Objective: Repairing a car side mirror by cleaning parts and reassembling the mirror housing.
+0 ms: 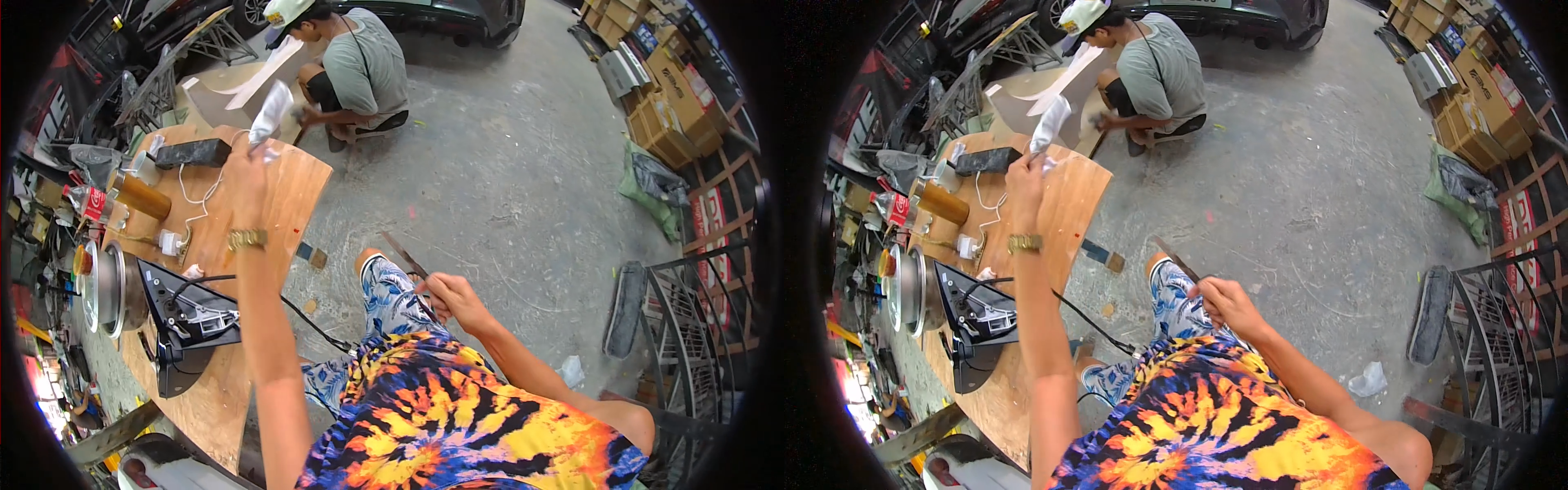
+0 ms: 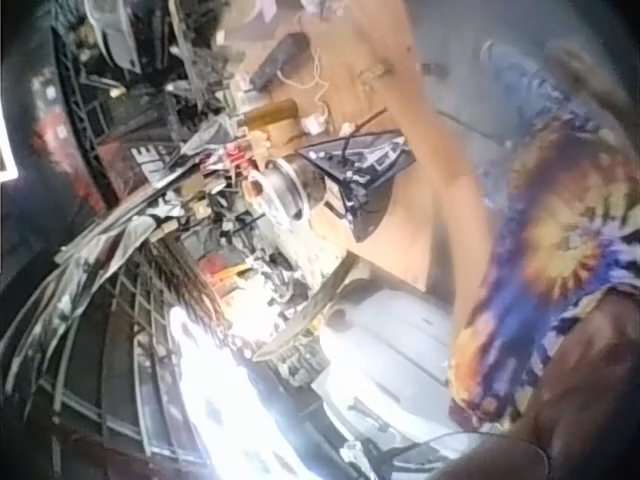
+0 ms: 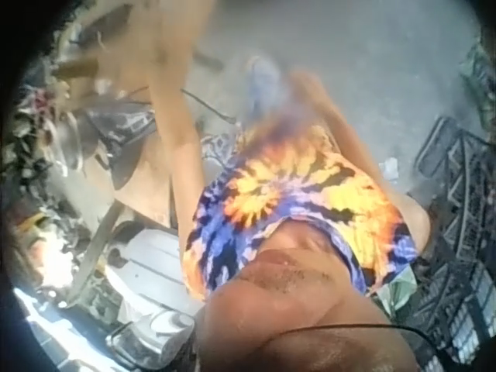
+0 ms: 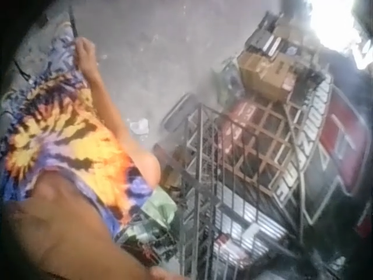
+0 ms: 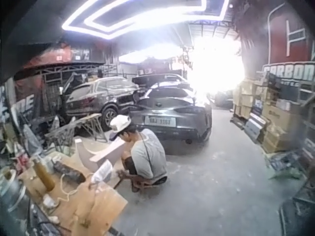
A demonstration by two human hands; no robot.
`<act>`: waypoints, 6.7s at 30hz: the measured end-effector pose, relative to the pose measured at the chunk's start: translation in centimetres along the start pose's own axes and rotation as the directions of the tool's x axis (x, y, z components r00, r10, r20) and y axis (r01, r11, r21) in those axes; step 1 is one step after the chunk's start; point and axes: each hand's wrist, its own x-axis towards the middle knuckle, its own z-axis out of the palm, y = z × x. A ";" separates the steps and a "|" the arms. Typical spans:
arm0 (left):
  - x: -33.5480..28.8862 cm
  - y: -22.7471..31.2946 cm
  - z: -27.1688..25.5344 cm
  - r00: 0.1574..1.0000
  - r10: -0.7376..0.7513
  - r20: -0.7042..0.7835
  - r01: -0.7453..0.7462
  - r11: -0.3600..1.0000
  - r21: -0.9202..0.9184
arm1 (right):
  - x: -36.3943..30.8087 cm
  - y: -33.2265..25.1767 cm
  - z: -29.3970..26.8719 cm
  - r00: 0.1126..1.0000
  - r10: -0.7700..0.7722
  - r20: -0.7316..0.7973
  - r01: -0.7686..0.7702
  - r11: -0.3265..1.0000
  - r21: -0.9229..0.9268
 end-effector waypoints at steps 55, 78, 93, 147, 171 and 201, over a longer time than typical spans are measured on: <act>-23.4 -23.0 -32.3 0.827 -0.450 0.336 0.542 0.796 -0.269 | 9.0 -2.1 24.9 0.903 -0.218 0.369 0.382 0.801 -0.460; -31.8 -17.0 -26.8 0.885 -0.464 0.044 0.087 0.071 -0.994 | 8.4 -1.1 22.5 0.821 -0.187 0.540 0.127 0.981 0.147; -36.5 5.5 -9.1 0.822 -0.569 -0.015 0.028 0.066 -0.997 | 0.2 -5.1 -4.5 0.928 -0.151 0.341 0.060 0.963 0.264; -27.7 -5.1 8.4 0.509 -0.306 0.804 0.348 0.928 0.134 | 0.2 4.8 -0.9 0.979 0.100 0.179 0.125 0.403 -0.907; -27.6 -5.1 8.1 0.507 -0.311 0.804 0.378 0.918 0.117 | 2.8 1.3 1.3 0.889 0.119 0.443 0.454 -0.086 -0.887; -27.7 -4.9 8.6 0.513 -0.313 0.799 0.411 0.907 0.091 | 6.3 4.3 4.2 0.866 0.308 0.394 0.423 -0.033 -0.905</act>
